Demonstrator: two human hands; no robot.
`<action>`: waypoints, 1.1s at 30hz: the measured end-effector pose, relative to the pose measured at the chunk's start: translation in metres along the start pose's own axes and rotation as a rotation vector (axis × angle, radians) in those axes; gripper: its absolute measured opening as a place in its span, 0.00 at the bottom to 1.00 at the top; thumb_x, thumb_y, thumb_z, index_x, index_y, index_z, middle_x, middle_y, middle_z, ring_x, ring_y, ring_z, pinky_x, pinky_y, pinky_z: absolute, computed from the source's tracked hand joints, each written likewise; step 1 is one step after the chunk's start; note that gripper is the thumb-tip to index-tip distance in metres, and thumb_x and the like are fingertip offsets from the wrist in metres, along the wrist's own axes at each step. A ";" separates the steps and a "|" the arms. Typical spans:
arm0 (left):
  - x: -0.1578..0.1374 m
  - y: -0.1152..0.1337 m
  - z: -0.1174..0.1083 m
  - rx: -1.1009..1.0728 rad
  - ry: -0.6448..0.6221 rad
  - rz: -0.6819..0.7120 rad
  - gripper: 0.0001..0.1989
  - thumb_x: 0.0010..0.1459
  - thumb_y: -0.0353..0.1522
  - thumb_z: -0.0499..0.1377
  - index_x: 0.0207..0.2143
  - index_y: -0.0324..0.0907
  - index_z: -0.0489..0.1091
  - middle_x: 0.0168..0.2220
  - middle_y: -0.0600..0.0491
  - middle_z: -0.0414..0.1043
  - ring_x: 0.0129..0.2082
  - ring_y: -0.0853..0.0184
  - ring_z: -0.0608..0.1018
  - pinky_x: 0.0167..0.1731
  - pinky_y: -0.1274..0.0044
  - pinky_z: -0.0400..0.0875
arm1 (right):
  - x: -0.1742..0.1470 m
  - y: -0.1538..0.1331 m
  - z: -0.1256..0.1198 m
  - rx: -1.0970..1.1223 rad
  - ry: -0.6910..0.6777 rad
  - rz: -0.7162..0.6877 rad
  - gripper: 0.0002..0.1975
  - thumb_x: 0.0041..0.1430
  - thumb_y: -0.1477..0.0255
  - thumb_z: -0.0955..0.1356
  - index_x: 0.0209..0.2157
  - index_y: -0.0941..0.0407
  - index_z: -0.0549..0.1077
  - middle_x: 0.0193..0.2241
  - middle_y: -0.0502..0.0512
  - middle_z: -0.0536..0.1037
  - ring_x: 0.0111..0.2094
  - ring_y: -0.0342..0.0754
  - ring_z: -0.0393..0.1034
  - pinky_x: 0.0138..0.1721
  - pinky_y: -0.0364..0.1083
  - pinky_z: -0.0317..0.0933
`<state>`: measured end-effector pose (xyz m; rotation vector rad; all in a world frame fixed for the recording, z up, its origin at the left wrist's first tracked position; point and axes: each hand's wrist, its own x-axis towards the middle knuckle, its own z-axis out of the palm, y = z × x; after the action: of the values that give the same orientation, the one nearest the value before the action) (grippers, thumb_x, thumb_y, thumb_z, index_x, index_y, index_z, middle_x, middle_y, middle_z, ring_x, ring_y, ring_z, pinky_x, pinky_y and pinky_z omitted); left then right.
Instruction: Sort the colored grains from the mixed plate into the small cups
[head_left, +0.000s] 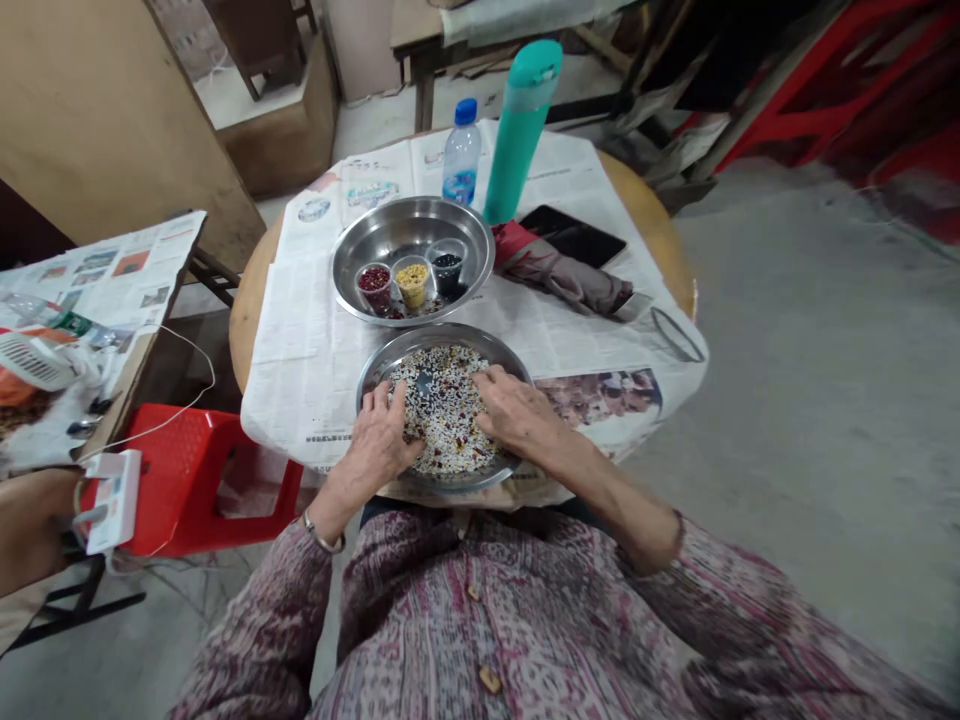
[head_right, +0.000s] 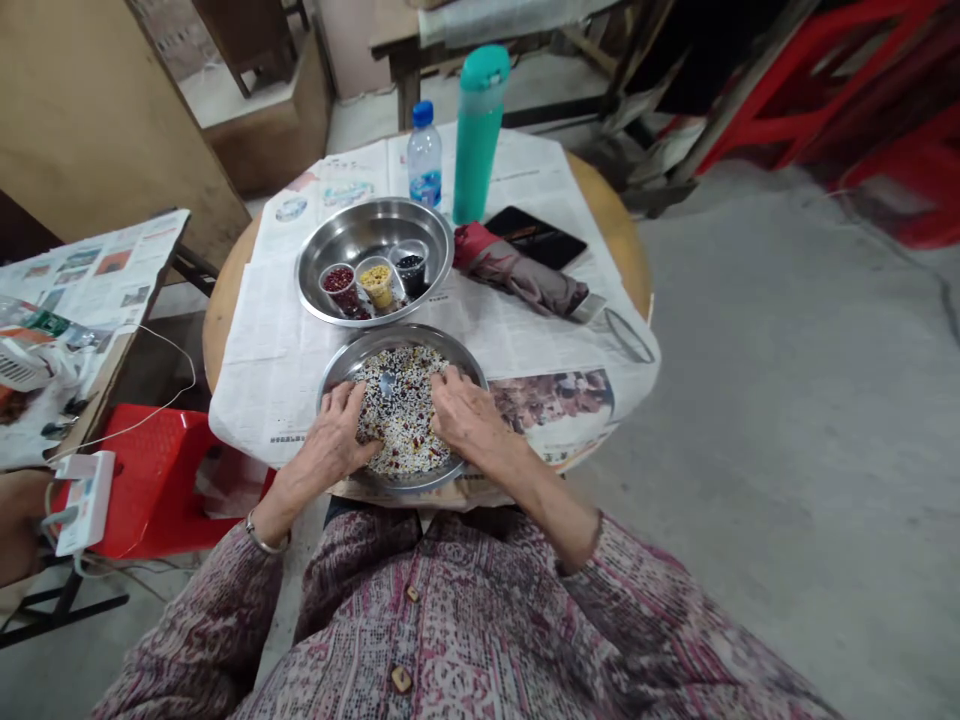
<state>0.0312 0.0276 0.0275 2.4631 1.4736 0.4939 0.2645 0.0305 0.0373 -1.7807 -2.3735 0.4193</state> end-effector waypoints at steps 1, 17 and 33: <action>0.003 0.002 0.006 -0.001 -0.028 -0.030 0.39 0.48 0.31 0.68 0.61 0.39 0.58 0.56 0.38 0.61 0.54 0.48 0.69 0.52 0.55 0.71 | 0.001 -0.002 0.005 0.023 -0.002 -0.012 0.18 0.57 0.78 0.62 0.49 0.62 0.71 0.46 0.67 0.74 0.42 0.55 0.71 0.43 0.49 0.65; 0.026 0.021 0.017 -0.313 -0.023 -0.088 0.21 0.51 0.21 0.60 0.49 0.41 0.76 0.45 0.49 0.81 0.46 0.58 0.81 0.51 0.65 0.77 | 0.004 -0.014 0.024 0.421 0.114 -0.184 0.17 0.52 0.80 0.63 0.43 0.59 0.76 0.41 0.61 0.80 0.44 0.53 0.72 0.49 0.51 0.64; -0.026 0.038 -0.017 0.064 -0.252 0.024 0.11 0.62 0.23 0.57 0.45 0.43 0.68 0.45 0.50 0.68 0.48 0.61 0.73 0.52 0.66 0.74 | -0.037 0.000 0.045 0.264 0.613 -0.236 0.06 0.61 0.77 0.66 0.32 0.54 0.74 0.30 0.53 0.78 0.36 0.50 0.71 0.49 0.52 0.63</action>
<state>0.0439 -0.0128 0.0527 2.4851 1.3789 0.1344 0.2628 -0.0105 -0.0033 -1.2589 -1.9492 0.1191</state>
